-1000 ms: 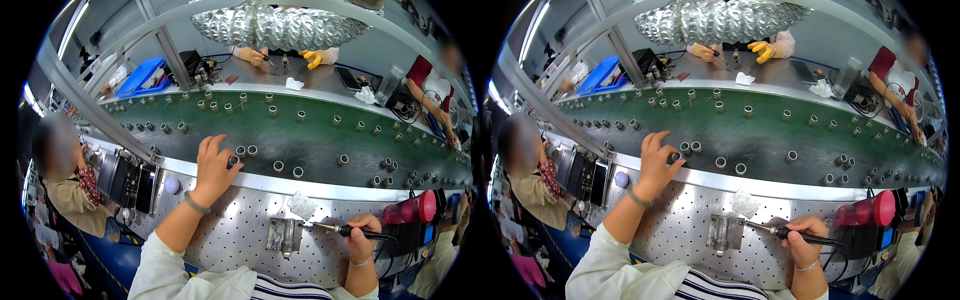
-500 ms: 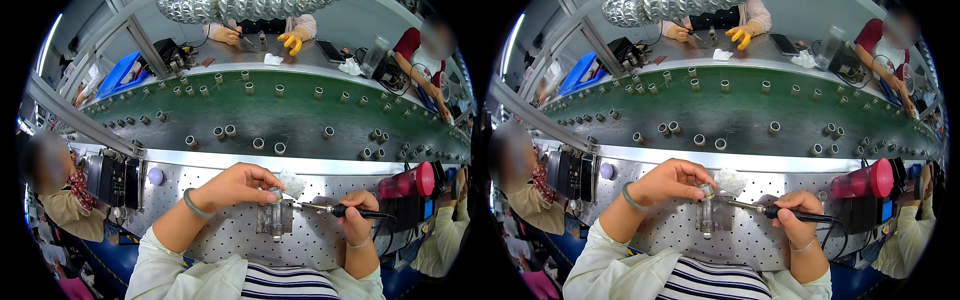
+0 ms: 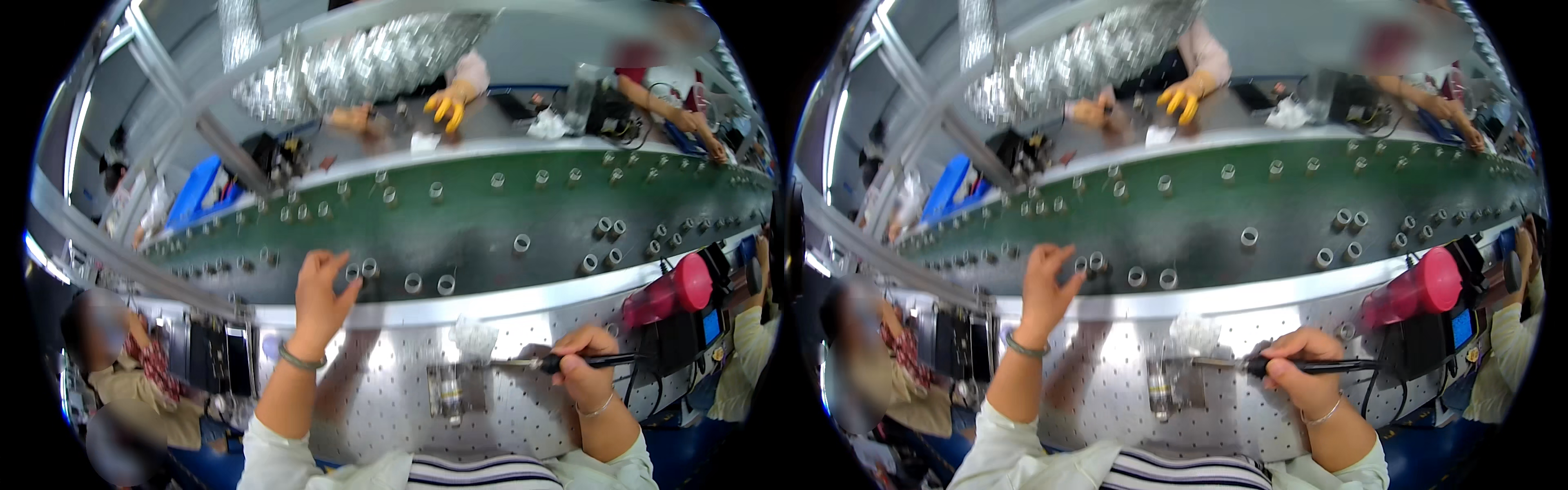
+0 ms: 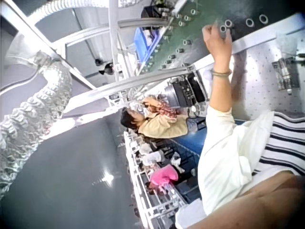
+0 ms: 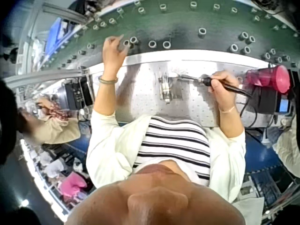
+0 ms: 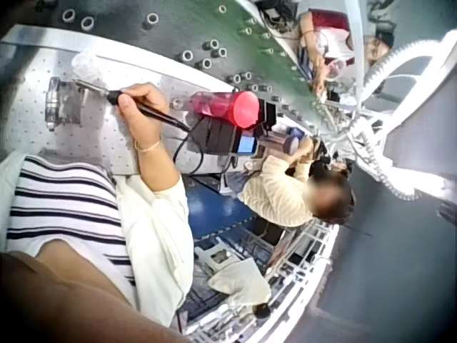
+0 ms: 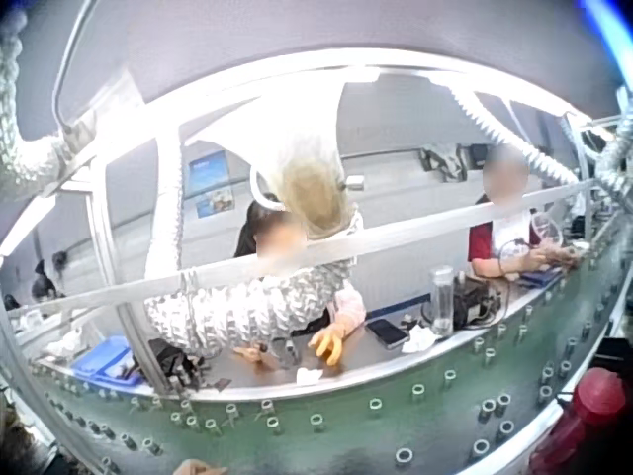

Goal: The person uses a soldering iron to apply solder to small cylindrical metal components held in a fixture on a rotating assembly line. They repeatedly pick up components, solder them, and place them back onto the conveyor belt.

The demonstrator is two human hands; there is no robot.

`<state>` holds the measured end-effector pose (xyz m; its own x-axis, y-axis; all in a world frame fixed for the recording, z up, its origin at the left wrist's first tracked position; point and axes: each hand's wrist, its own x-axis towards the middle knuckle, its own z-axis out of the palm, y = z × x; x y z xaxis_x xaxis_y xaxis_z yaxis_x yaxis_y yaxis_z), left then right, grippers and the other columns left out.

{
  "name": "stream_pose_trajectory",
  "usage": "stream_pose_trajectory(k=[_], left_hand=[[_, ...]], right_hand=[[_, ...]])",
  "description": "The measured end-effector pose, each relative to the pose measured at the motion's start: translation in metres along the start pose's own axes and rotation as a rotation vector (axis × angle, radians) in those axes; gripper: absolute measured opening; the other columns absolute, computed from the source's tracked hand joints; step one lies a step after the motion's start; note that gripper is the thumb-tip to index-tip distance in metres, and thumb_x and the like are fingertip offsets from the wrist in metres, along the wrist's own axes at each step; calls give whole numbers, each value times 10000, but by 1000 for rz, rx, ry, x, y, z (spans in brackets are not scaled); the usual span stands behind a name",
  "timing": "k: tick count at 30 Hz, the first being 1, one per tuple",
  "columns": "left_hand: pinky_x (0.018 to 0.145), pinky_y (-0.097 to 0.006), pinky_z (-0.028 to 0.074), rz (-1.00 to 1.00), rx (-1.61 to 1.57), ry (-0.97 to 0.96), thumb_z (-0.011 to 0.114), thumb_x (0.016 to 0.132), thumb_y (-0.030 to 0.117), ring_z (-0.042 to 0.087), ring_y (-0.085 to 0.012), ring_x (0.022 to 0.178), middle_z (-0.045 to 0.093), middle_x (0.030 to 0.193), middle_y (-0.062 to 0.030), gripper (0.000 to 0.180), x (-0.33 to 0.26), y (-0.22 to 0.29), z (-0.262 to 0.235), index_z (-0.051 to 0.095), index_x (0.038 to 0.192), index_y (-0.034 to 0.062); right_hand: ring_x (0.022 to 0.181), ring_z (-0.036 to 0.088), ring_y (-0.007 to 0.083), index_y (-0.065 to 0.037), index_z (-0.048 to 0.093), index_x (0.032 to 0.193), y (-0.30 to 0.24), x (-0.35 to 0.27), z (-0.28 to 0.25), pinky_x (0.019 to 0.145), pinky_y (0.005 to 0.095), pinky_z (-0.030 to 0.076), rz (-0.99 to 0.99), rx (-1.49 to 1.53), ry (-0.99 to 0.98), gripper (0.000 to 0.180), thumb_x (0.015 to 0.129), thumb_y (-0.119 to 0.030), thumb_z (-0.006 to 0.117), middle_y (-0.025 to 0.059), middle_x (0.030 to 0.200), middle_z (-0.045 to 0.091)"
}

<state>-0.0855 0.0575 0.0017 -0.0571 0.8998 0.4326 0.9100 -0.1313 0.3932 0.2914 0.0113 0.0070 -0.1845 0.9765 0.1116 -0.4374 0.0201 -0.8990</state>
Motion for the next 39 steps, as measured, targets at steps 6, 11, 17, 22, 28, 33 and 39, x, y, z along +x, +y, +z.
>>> stream_pose_trajectory(k=[6, 11, 17, 22, 28, 33, 39], left_hand=[[777, -392, 473, -9, 18, -108, 712, 692, 52, 579, -344, 863, 596, 908, -140, 283, -2, -31, 16, 647, 967, 30], [655, -321, 496, 20, -74, 46, 729, 685, 11, 603, -230, 740, 606, 889, -119, 313, 11, 11, -25, 642, 985, -5], [653, -230, 513, 225, -349, -58, 726, 709, -50, 589, -101, 745, 597, 957, -58, 331, 21, 141, -79, 648, 1024, 13], [631, -276, 515, 871, -393, -318, 703, 738, -31, 620, -183, 735, 596, 982, -95, 299, 44, 287, -39, 650, 1025, 31], [660, -345, 507, 1283, -462, -458, 661, 718, -26, 612, -265, 786, 589, 945, -87, 254, 12, 420, 12, 632, 960, 45], [708, -386, 486, 1481, -501, -491, 626, 721, -11, 591, -318, 824, 560, 920, -116, 199, -35, 547, 78, 606, 914, 28], [717, -363, 515, 1495, -255, -353, 629, 679, 4, 567, -271, 888, 570, 851, -72, 120, -69, 601, 193, 590, 778, 62]], right_hand=[[606, 621, 105, 40, 609, 824, -6, 3, 1, 545, 220, 512, 89, -32, -61, 66, 798, 37, 669, 120, 755, 654], [601, 606, 68, 12, 615, 817, -8, 3, -3, 514, 195, 469, 145, -121, -6, 101, 813, -49, 696, 74, 730, 663], [582, 578, 41, -12, 608, 793, -5, 3, 14, 499, 184, 427, 158, -173, -38, 135, 826, -106, 699, 32, 681, 648], [605, 572, 63, -47, 626, 782, -12, 0, -8, 524, 230, 446, 103, -330, 51, 149, 807, -166, 711, 3, 694, 634], [833, 586, 157, -67, 618, 885, 33, 24, -5, 679, 308, 462, -406, -551, 55, 220, 873, -286, 611, 76, 914, 617], [753, 552, 149, -61, 589, 827, 11, 18, -27, 637, 310, 439, -238, -284, -18, 227, 872, -281, 626, 65, 828, 596], [658, 510, 139, -54, 555, 758, 23, 21, -26, 588, 312, 411, -229, -37, -166, 263, 871, -274, 644, 51, 725, 570]])
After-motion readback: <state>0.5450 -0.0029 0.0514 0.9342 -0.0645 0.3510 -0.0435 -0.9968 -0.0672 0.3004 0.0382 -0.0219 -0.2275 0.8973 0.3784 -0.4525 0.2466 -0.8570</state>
